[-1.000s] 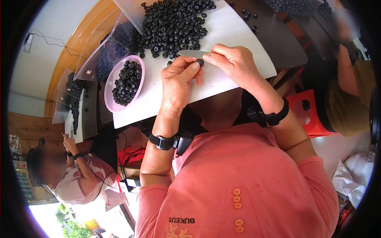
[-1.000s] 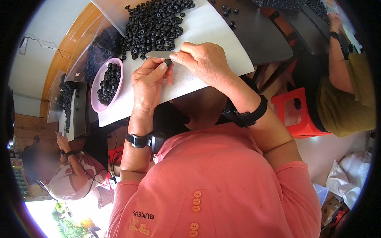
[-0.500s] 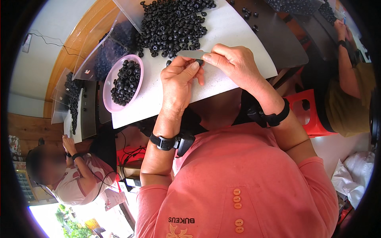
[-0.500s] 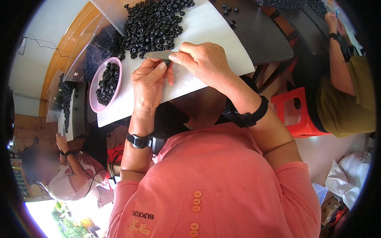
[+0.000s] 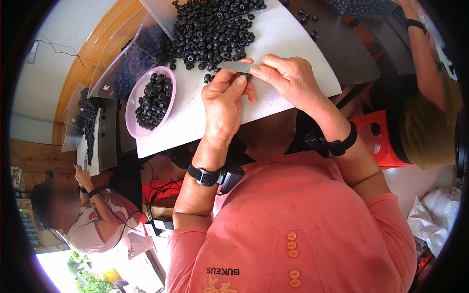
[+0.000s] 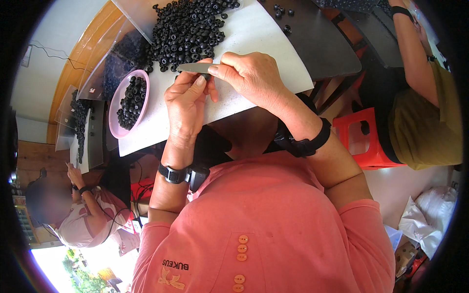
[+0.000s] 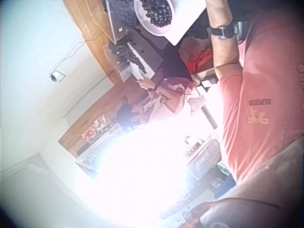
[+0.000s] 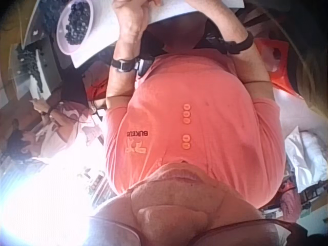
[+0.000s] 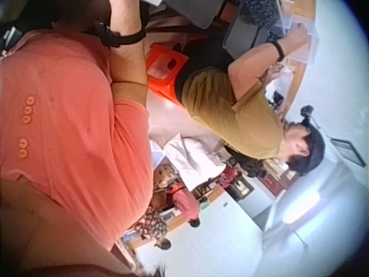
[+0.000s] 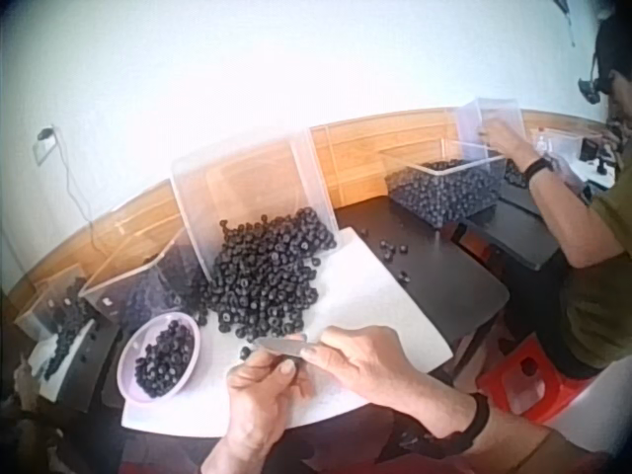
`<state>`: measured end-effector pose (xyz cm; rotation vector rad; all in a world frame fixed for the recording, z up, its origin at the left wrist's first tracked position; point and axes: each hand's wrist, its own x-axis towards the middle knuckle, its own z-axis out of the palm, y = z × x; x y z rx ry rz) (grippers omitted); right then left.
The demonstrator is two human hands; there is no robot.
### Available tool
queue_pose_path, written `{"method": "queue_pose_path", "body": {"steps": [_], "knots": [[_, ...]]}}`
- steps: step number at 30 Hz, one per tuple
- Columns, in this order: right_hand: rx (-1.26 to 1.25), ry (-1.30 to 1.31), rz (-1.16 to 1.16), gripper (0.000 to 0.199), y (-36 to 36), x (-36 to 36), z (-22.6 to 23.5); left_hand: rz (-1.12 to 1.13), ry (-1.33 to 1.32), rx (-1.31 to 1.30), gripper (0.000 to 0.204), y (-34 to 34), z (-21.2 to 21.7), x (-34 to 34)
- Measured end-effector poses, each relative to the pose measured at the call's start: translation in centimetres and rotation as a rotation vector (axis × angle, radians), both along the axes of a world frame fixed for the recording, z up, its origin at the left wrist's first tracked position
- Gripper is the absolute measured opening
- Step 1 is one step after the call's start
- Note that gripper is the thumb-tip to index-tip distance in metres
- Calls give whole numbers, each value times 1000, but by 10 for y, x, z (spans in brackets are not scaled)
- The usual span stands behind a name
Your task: Manually trimming excess flash from molded black rubber parts using a small knife.
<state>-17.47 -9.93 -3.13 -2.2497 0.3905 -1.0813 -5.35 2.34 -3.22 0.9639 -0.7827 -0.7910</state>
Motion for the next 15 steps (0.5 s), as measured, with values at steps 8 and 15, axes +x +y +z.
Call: {"method": "queue_pose_path", "body": {"steps": [8,15], "knots": [[-13,-3,8,40,0,-2,1,10,50,-27,24,-3,-2,-4],[138,-13,68,36,-1,-5,-1,-3,77,-68,20,-8,1,-6]]}}
